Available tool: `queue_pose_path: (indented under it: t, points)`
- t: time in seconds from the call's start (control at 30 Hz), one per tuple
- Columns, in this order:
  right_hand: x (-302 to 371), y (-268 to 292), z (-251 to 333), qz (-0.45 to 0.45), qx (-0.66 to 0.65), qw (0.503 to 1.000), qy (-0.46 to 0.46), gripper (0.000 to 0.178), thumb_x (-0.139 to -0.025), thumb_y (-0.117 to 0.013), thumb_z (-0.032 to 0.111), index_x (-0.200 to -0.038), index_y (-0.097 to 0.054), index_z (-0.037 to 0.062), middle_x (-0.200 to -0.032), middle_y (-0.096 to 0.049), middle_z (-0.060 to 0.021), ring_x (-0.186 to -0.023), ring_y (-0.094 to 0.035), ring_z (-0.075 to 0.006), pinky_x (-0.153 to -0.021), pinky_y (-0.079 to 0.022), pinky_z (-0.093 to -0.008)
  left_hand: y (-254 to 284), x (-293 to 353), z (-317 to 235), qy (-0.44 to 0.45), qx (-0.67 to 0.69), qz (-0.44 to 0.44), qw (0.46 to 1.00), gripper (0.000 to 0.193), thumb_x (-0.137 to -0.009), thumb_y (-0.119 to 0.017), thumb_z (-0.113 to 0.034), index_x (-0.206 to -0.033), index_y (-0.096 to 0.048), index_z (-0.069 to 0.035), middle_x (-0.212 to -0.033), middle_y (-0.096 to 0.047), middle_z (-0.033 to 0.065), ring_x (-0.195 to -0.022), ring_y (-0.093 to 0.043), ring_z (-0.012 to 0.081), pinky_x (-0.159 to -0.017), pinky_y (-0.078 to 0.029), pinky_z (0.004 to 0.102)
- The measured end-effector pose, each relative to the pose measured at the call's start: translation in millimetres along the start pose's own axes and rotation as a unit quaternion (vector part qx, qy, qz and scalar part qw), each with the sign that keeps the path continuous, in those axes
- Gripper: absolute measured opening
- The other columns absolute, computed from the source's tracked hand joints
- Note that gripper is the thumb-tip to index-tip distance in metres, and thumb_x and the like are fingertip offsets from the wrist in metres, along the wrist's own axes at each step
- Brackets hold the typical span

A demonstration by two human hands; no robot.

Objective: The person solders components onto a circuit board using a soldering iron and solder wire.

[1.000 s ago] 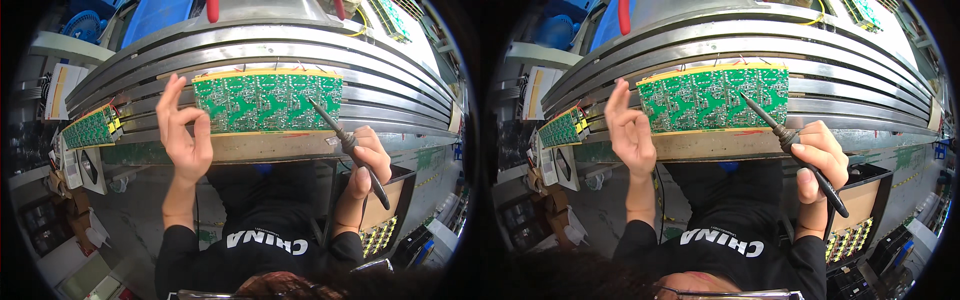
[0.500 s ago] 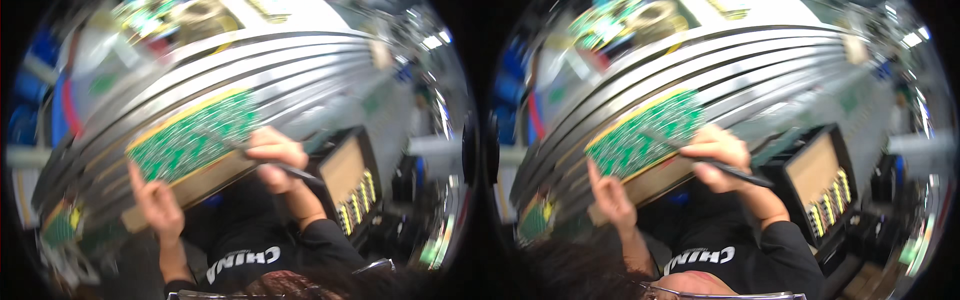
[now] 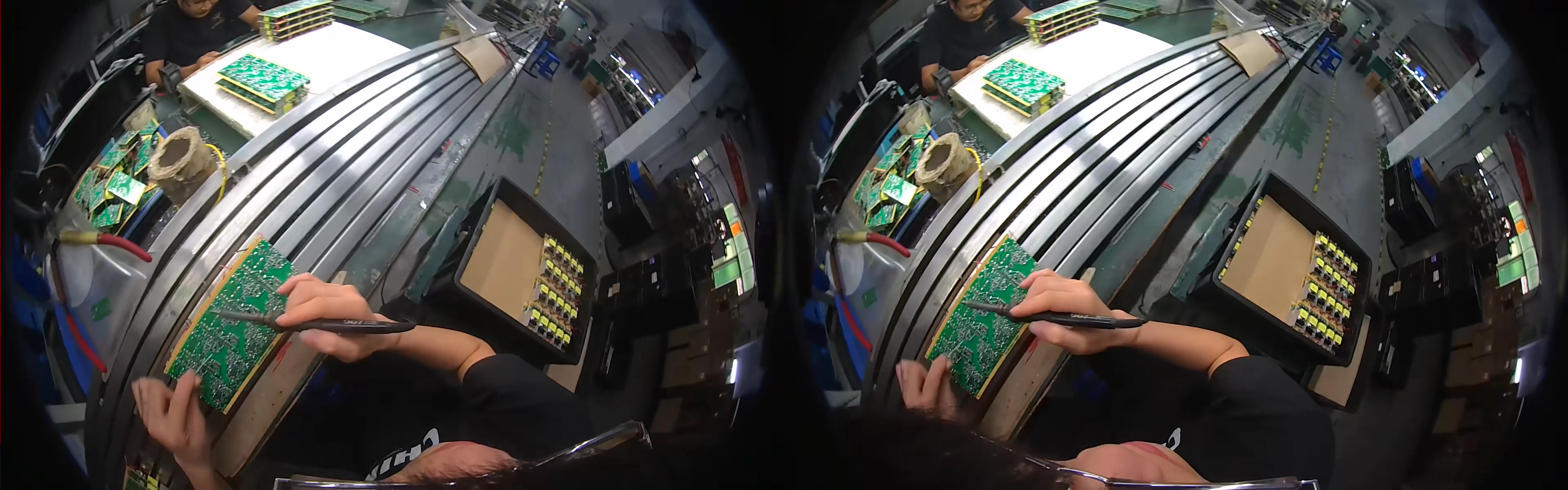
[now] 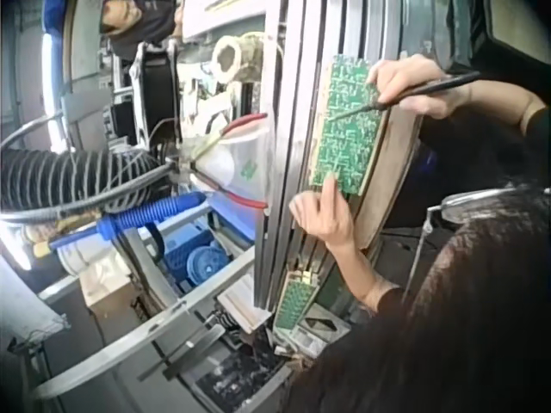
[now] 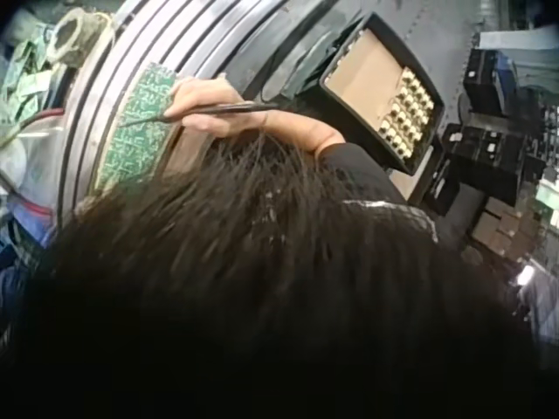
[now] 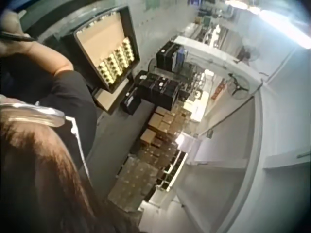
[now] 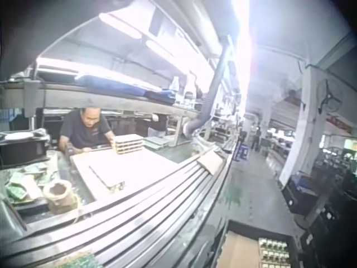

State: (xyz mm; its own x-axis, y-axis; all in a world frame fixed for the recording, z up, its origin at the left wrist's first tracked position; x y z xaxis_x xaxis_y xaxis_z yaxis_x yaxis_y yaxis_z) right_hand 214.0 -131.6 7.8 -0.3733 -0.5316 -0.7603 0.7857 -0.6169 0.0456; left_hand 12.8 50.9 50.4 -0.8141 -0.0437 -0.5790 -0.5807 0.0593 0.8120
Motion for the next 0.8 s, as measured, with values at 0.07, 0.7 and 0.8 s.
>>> queue_pose_path:
  t: [0.07,0.7,0.8]
  points:
    - [-3.7,-2.5,-4.2,-0.013,-0.001,1.0,-0.003,0.034,-0.083,-0.063,0.008,-0.114,-0.07,-0.0015,-0.099,-0.068,-0.0125,-0.089,-0.062,-0.027,-0.1,-0.049,-0.0464,5.2,-22.0,-0.1,0.013,0.054,-0.03,0.998,0.017,-0.081,-0.067,0.009,-0.093,-0.067,-0.002,-0.08,-0.053,0.0092,-0.071,-0.044,0.0269,-0.076,-0.041,0.0417]
    - [-131.2,27.0,-55.1,-0.03,0.21,0.976,0.043,0.03,-0.091,-0.065,0.001,-0.12,-0.071,0.0027,-0.102,-0.074,-0.0087,-0.083,-0.067,-0.018,-0.075,-0.053,-0.0297,1.3,-8.0,3.8,0.017,0.077,-0.208,0.975,0.021,-0.066,-0.072,0.007,-0.083,-0.07,-0.006,-0.074,-0.049,0.0018,-0.067,-0.047,0.0212,-0.072,-0.044,0.0362]
    - [-78.2,53.4,-36.5,-0.132,0.194,0.967,-0.097,0.032,-0.092,-0.055,0.002,-0.121,-0.071,0.0008,-0.104,-0.073,-0.0149,-0.087,-0.065,-0.0178,-0.076,-0.05,-0.028,-1.4,-10.4,-3.0,0.011,0.057,-0.195,0.979,0.022,-0.065,-0.072,0.006,-0.082,-0.07,-0.007,-0.074,-0.047,0.0007,-0.069,-0.048,0.0204,-0.073,-0.045,0.0361]
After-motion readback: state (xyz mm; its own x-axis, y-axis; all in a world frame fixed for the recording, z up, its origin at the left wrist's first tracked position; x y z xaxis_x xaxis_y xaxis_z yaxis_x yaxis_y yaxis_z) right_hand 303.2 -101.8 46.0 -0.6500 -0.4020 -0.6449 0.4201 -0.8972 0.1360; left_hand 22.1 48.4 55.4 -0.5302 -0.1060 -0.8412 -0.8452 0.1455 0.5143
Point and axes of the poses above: each hand's wrist, its own x-axis away from the middle knuckle, its own y-axis out of the back of the hand, z = x × y, the point moved 8 cm from there along -x, towards the middle knuckle
